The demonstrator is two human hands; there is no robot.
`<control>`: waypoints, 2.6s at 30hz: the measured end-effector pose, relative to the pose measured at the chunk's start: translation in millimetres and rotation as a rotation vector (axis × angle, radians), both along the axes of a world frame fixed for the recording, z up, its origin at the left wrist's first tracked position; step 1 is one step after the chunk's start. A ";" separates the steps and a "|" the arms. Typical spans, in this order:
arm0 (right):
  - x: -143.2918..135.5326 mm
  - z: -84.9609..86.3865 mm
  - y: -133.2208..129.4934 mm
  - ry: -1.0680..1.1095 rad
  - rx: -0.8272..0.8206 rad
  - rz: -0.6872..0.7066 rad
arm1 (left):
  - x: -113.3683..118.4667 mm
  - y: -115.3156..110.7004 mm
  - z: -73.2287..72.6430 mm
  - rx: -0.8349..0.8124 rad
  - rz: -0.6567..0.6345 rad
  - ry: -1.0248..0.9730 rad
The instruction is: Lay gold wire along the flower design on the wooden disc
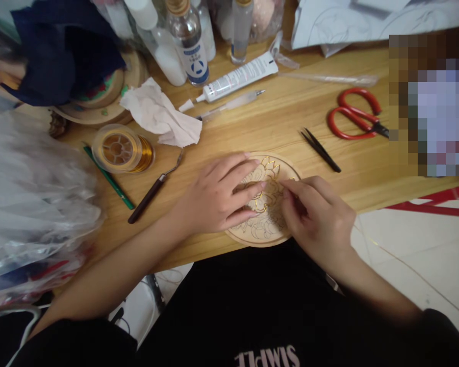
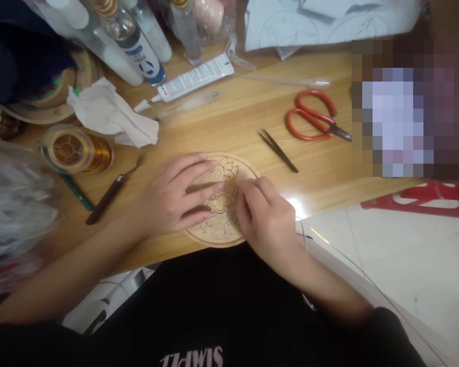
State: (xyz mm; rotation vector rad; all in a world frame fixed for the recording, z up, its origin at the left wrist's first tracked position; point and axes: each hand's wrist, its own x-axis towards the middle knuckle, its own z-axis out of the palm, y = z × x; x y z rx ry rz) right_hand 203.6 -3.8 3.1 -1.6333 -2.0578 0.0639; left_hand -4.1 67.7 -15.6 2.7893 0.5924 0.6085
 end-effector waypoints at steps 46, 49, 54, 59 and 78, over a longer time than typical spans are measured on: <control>39.2 -13.4 48.7 0.041 0.100 0.428 | 7.9 -17.5 15.7 0.165 0.284 0.002; 40.9 -12.5 58.6 0.024 0.123 0.509 | 5.6 -17.3 9.1 0.121 0.246 -0.028; 43.9 -12.8 68.0 -0.009 0.097 0.576 | 2.7 -15.5 5.0 0.098 0.224 -0.052; 42.5 -15.9 69.3 0.000 0.008 0.535 | 3.2 -14.6 3.0 0.098 0.239 -0.050; 40.3 -15.2 71.6 0.054 0.045 0.496 | 2.4 -14.6 0.4 0.053 0.216 -0.089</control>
